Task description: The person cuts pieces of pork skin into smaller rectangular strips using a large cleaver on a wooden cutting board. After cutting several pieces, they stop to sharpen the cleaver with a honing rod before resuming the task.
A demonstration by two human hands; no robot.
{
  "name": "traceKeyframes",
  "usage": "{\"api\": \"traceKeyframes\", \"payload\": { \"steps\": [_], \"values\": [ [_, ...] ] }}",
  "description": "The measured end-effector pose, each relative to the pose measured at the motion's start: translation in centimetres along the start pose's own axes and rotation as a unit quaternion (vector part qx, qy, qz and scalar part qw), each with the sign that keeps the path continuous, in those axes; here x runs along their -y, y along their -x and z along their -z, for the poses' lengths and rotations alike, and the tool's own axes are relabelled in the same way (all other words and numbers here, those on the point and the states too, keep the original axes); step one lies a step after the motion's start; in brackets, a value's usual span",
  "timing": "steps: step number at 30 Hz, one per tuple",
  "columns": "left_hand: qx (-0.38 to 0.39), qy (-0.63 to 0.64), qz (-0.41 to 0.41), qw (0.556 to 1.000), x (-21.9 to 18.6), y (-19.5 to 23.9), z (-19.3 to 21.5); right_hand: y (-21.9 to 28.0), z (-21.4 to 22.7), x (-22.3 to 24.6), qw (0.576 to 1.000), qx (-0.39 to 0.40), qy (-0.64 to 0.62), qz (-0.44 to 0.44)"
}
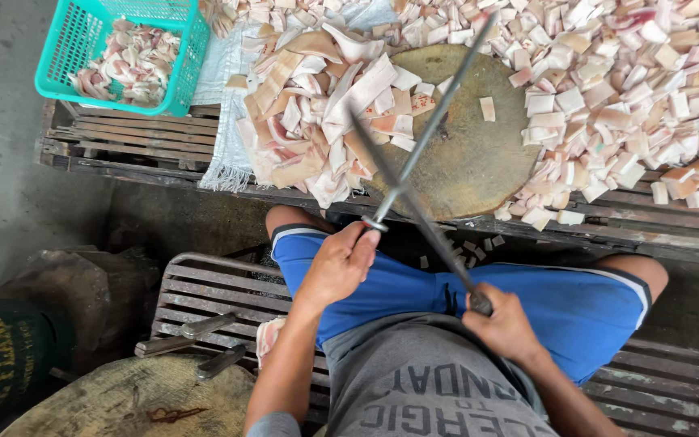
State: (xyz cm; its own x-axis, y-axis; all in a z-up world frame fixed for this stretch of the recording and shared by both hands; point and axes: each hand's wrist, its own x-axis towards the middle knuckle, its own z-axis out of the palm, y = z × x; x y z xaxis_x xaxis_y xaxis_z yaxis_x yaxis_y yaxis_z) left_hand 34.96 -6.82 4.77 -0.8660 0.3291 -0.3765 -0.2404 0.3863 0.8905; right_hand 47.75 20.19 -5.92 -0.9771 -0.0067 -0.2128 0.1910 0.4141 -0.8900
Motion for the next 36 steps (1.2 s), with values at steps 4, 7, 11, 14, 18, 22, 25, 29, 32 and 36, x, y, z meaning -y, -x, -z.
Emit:
{"api": "traceKeyframes", "payload": {
  "steps": [4,7,11,14,18,22,25,29,32,36],
  "values": [
    [0.075,0.039,-0.054,0.995,1.8,0.9,-1.9,-1.0,-0.6,-0.2,0.986,-0.016,0.162,0.042],
    [0.117,0.015,-0.068,0.991,2.2,1.8,-3.4,-4.6,3.6,1.4,0.935,-0.089,0.285,0.190],
    [0.095,-0.029,0.009,0.995,1.9,5.0,0.4,-3.5,12.5,0.6,0.900,-0.248,0.358,0.023],
    [0.084,-0.075,-0.053,0.992,1.9,5.0,0.5,-0.4,14.2,-3.0,0.948,-0.303,0.062,-0.076],
    [0.136,-0.102,-0.258,0.951,0.9,1.1,-2.8,0.0,15.5,-3.8,0.877,-0.251,-0.399,0.095],
    [0.154,-0.160,-0.346,0.911,-1.1,-2.0,-5.5,-2.1,16.4,1.3,0.799,-0.192,-0.543,0.170],
    [0.118,-0.174,-0.351,0.912,-1.8,-2.7,-5.3,-2.8,9.7,2.3,0.919,-0.180,-0.337,0.095],
    [0.055,-0.103,-0.180,0.977,-0.8,-3.8,-1.3,0.9,1.2,-1.3,0.998,-0.040,-0.041,-0.038],
    [0.084,-0.029,-0.111,0.990,1.7,-2.3,-1.6,1.6,-0.7,-2.2,0.990,-0.039,0.128,-0.035],
    [0.134,0.037,-0.106,0.985,3.1,-0.6,-3.9,-4.5,3.3,1.7,0.933,-0.099,0.305,0.163]
  ]
}}
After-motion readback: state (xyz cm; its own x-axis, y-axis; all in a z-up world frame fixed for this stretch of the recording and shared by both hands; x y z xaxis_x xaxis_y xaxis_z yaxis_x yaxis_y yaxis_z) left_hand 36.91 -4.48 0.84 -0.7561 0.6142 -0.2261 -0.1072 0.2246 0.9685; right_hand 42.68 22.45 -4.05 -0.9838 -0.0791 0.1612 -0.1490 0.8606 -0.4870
